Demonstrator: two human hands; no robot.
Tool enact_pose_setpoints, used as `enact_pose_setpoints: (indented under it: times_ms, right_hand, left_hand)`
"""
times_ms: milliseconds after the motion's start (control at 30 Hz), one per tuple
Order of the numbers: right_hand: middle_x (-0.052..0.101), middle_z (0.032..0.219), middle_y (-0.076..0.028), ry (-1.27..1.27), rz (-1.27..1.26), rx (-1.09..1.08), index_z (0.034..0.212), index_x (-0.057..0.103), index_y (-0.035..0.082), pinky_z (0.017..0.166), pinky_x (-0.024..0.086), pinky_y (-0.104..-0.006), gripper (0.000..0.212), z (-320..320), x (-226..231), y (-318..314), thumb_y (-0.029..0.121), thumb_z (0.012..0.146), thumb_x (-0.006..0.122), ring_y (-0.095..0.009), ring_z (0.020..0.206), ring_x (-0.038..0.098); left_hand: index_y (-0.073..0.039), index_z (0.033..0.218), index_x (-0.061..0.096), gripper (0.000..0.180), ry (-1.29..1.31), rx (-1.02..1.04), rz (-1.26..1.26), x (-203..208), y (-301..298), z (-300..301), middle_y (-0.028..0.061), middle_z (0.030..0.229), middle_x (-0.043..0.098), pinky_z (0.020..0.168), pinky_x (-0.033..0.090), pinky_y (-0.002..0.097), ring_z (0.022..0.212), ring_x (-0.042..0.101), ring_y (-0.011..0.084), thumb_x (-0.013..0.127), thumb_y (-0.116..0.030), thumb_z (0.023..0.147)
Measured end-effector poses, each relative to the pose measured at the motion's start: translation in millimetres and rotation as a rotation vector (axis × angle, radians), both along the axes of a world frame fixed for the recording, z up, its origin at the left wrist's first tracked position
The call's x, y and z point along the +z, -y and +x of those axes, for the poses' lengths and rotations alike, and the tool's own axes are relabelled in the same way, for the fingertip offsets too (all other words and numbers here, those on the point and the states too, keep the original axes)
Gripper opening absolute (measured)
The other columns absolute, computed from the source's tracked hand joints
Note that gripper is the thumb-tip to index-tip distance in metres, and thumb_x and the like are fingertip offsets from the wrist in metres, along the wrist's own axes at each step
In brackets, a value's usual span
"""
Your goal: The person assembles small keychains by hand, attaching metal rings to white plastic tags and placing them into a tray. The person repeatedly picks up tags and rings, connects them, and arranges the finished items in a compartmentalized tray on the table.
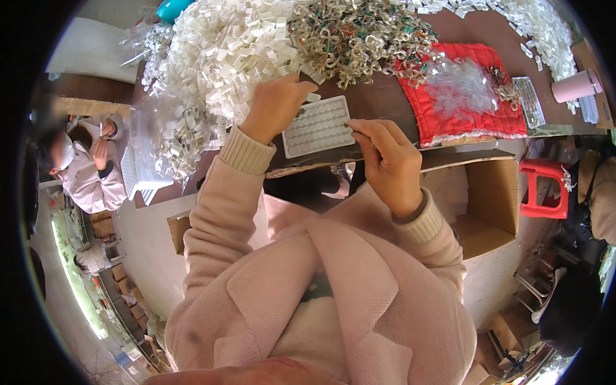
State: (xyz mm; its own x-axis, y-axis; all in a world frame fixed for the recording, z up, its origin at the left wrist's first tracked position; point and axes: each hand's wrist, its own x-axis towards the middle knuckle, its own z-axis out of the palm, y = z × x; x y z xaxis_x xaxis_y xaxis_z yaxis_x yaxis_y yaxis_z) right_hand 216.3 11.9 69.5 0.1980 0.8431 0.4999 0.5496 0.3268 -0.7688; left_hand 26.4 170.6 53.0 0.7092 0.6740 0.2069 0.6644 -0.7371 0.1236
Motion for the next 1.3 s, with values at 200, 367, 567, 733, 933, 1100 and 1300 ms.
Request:
enact_pose_setpoints:
  times_ms: [200, 367, 567, 733, 933, 1100, 1300]
  right_hand:
    - [0.069, 0.092, -0.012, -0.038, 0.017, -0.003, 0.104, 0.072, 0.002, 0.065, 0.052, -0.0281, 0.021, 9.2, -8.6, 0.1, -0.009, 0.087, 0.067, -0.021, 0.074, 0.067]
    - [0.071, 0.095, -0.009, -0.13, -0.029, -0.011, 0.108, 0.069, 0.0, 0.06, 0.048, -0.0228, 0.018, 10.8, -10.1, -2.4, -0.005, 0.091, 0.066, -0.011, 0.066, 0.062]
    - [0.068, 0.098, -0.007, -1.007, -0.3, 0.309, 0.116, 0.061, -0.004, 0.061, 0.057, -0.0197, 0.018, -10.2, -4.9, -4.1, 0.003, 0.1, 0.058, -0.008, 0.082, 0.066]
    - [0.067, 0.095, -0.007, -1.084, -0.415, 0.404, 0.116, 0.061, -0.005, 0.065, 0.061, -0.0229, 0.019, -34.7, -8.6, -2.8, 0.004, 0.099, 0.059, -0.011, 0.083, 0.067]
    - [0.067, 0.096, -0.008, -0.966, -0.366, 0.35, 0.116, 0.061, -0.006, 0.068, 0.061, -0.023, 0.018, -56.0, -18.3, 8.1, 0.0, 0.098, 0.058, -0.011, 0.088, 0.068]
    - [0.067, 0.099, -0.008, -0.818, -0.251, 0.392, 0.114, 0.062, -0.005, 0.073, 0.058, -0.0227, 0.017, -69.6, -23.2, 15.3, -0.002, 0.098, 0.059, -0.011, 0.09, 0.068]
    - [0.068, 0.096, -0.009, -0.551, -0.071, 0.328, 0.106, 0.069, -0.001, 0.072, 0.055, -0.0244, 0.019, -72.3, -17.5, 10.5, -0.009, 0.089, 0.066, -0.013, 0.084, 0.067]
  left_hand:
    - [-0.018, 0.103, 0.075, 0.02, -0.198, -0.064, -0.013, -7.4, -17.1, 3.1, 0.007, 0.087, 0.066, 0.069, 0.053, 0.0422, 0.081, 0.068, 0.0292, 0.068, -0.014, 0.084]
    - [-0.016, 0.107, 0.072, 0.025, 0.079, -0.043, -0.027, 17.8, 3.4, -0.6, 0.008, 0.09, 0.068, 0.063, 0.054, 0.037, 0.074, 0.069, 0.0269, 0.07, -0.01, 0.083]
    - [-0.011, 0.107, 0.071, 0.033, 0.53, -0.172, -0.072, 23.8, 82.5, -13.6, 0.0075, 0.092, 0.071, 0.056, 0.054, 0.031, 0.064, 0.066, 0.0225, 0.072, 0.003, 0.077]
    - [-0.006, 0.108, 0.071, 0.04, 0.588, -0.162, 0.158, 11.3, 119.6, -25.1, 0.0085, 0.09, 0.069, 0.055, 0.052, 0.0305, 0.065, 0.064, 0.0224, 0.075, 0.008, 0.071]
    - [-0.002, 0.111, 0.069, 0.034, 0.948, 0.017, -0.179, -4.8, 149.7, -33.3, 0.0116, 0.095, 0.07, 0.06, 0.052, 0.0251, 0.069, 0.064, 0.0158, 0.076, 0.005, 0.078]
    - [0.0, 0.11, 0.067, 0.023, 1.482, 0.264, -0.769, -13.4, 166.5, -33.2, 0.0089, 0.104, 0.07, 0.06, 0.053, 0.0206, 0.083, 0.067, 0.0103, 0.074, -0.001, 0.089]
    - [0.003, 0.11, 0.066, 0.019, 1.638, 0.251, -1.221, -18.2, 162.5, -46.9, 0.0052, 0.099, 0.07, 0.061, 0.049, 0.0178, 0.077, 0.061, 0.0046, 0.069, 0.0, 0.092]
